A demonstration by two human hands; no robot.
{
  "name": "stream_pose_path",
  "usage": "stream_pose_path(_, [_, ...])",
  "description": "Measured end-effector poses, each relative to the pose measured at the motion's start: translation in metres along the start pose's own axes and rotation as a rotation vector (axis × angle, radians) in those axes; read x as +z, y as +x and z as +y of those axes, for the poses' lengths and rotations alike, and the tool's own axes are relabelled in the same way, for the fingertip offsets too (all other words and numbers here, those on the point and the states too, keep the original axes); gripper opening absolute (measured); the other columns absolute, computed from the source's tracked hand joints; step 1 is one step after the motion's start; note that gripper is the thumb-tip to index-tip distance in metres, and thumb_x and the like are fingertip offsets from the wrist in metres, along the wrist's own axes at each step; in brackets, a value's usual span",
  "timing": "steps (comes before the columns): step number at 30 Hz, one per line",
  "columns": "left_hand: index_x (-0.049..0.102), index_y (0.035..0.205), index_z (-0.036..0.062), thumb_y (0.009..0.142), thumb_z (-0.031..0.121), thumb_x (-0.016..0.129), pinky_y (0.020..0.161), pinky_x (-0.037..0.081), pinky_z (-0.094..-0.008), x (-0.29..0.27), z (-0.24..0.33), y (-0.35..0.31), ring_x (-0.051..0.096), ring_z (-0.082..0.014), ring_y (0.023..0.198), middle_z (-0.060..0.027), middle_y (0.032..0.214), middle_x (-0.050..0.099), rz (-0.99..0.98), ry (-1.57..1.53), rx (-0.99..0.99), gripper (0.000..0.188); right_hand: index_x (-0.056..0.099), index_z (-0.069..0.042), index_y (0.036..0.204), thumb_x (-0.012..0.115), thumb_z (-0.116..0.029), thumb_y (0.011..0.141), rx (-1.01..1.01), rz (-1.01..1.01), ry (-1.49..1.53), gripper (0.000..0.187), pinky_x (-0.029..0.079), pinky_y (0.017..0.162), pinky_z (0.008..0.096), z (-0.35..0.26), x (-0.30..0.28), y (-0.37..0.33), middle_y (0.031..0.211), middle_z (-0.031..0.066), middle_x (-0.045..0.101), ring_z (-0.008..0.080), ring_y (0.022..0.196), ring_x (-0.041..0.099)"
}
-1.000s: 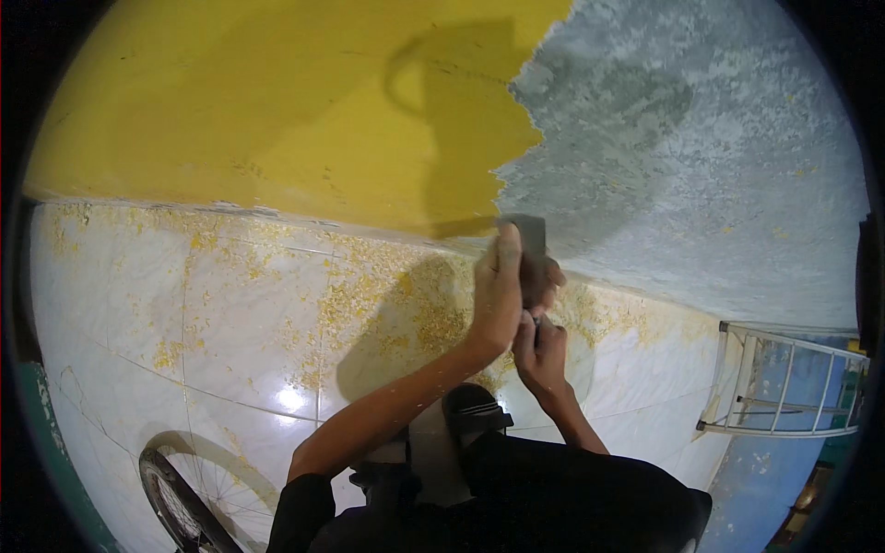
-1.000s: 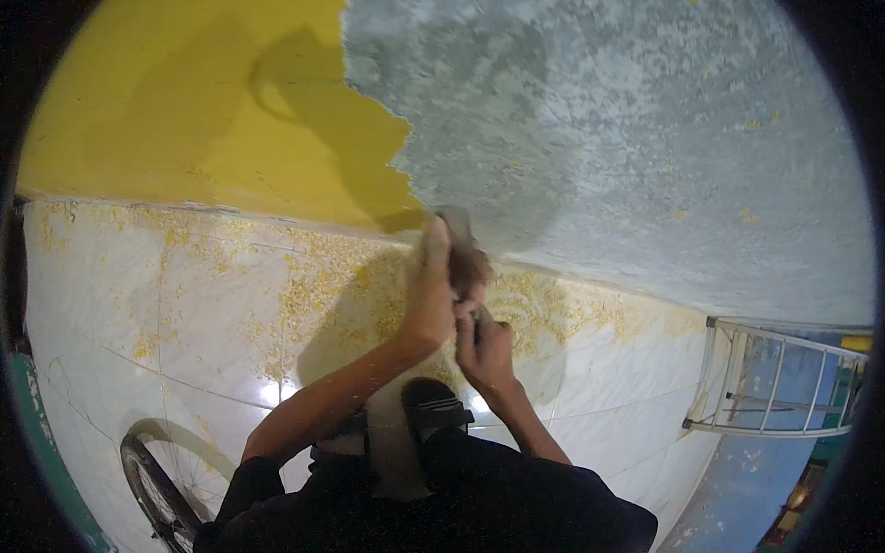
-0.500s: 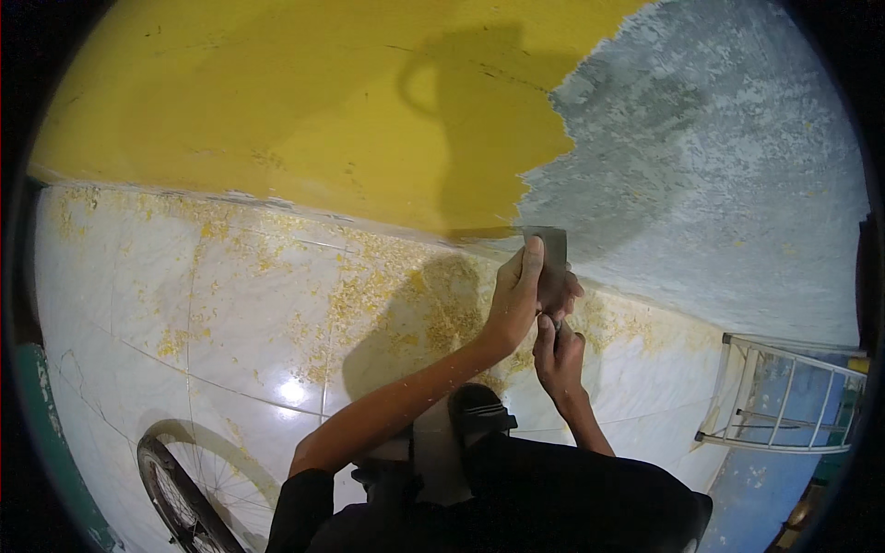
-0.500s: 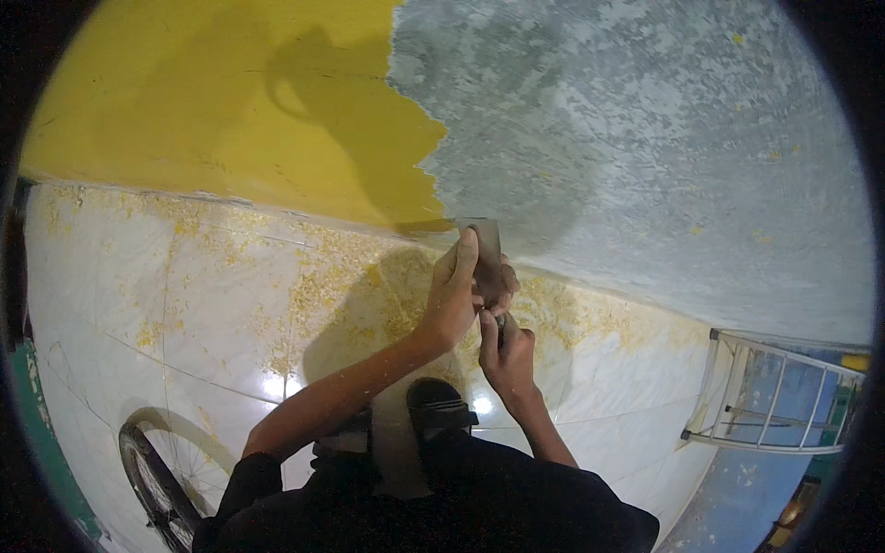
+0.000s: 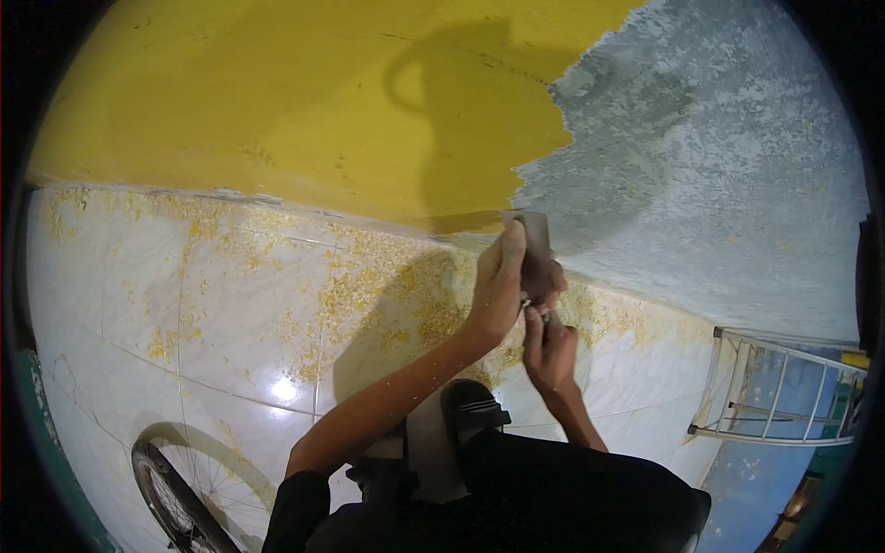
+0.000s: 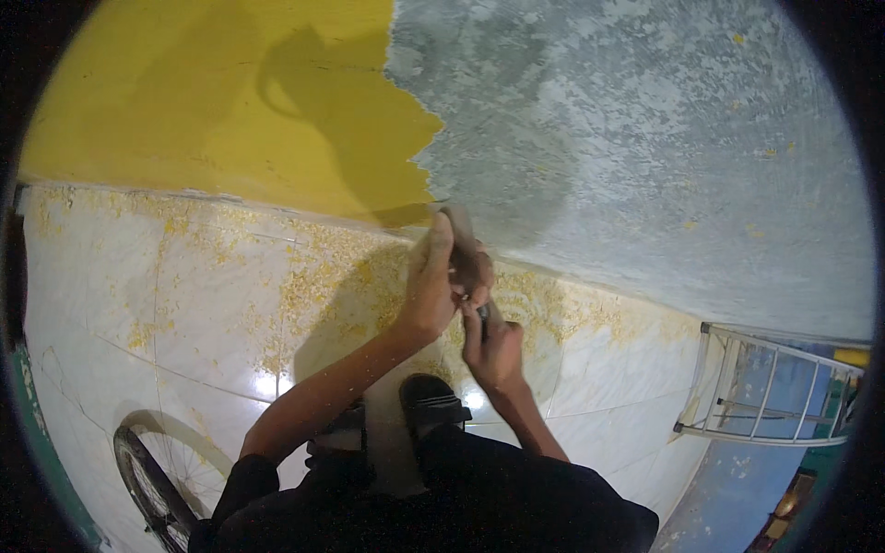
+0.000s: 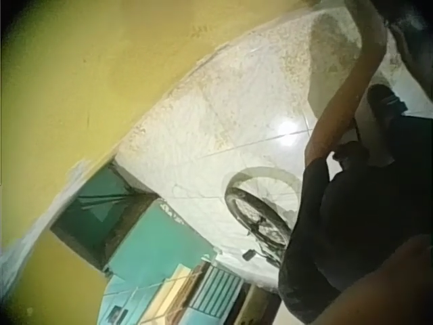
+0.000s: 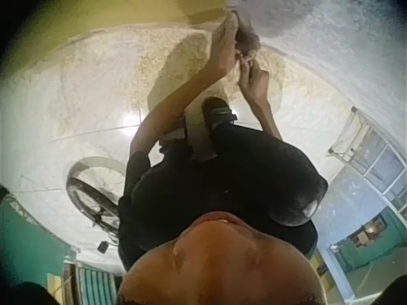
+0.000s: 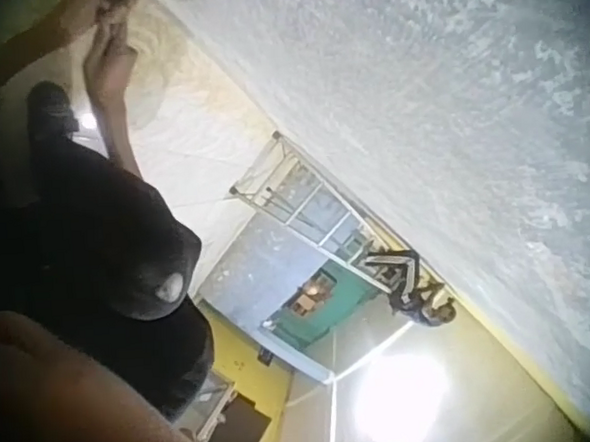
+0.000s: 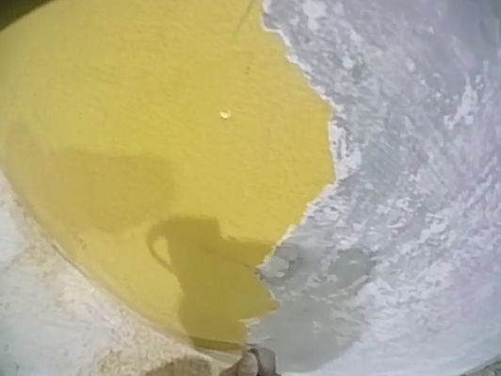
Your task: Scraping old paint off a wall using a putty knife and cleaning up debris.
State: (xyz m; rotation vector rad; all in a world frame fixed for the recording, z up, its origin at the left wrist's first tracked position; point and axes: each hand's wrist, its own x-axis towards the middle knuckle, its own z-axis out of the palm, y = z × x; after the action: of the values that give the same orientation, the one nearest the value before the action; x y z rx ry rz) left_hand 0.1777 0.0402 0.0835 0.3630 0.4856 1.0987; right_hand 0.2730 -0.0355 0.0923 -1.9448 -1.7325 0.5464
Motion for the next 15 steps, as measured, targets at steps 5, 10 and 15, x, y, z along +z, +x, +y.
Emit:
stream_pose_path(5, [0.048,0.082,0.0039,0.094,0.054,0.031,0.039,0.036,-0.0229,-0.004,-0.004,0.001,0.048,-0.0127,0.045,-0.0088,0.062,0.057,-0.046,-0.054,-0.002,0.055,0.058,0.003,0.094,0.051,-0.011,0.089,-0.015,-0.037,0.000,0.017,0.044,0.046,0.0381,-0.001,-0.004,0.001,0.057,0.0220,0.054,0.0362,0.053,0.059])
stream_pose_path(10, [0.048,0.075,0.0053,0.093,0.055,0.030,0.037,0.035,-0.0238,0.007,-0.004,0.001,0.047,-0.0123,0.042,-0.0069,0.058,0.055,0.049,-0.112,-0.044,0.056,0.058,0.002,0.085,0.047,-0.012,0.090,0.005,-0.011,0.024,0.019,0.039,0.043,0.0366,-0.005,-0.012,0.000,0.056,0.0203,0.052,0.0332,0.046,0.053])
stream_pose_path(15, [0.051,0.081,0.0062,0.091,0.060,0.030,0.040,0.032,-0.0232,-0.004,-0.009,0.005,0.042,-0.0122,0.042,-0.0028,0.055,0.049,0.028,-0.046,0.036,0.059,0.057,0.003,0.097,0.051,-0.016,0.089,-0.019,-0.049,-0.054,0.021,0.045,0.050,0.0427,-0.003,-0.004,0.007,0.062,0.0253,0.056,0.0395,0.056,0.059])
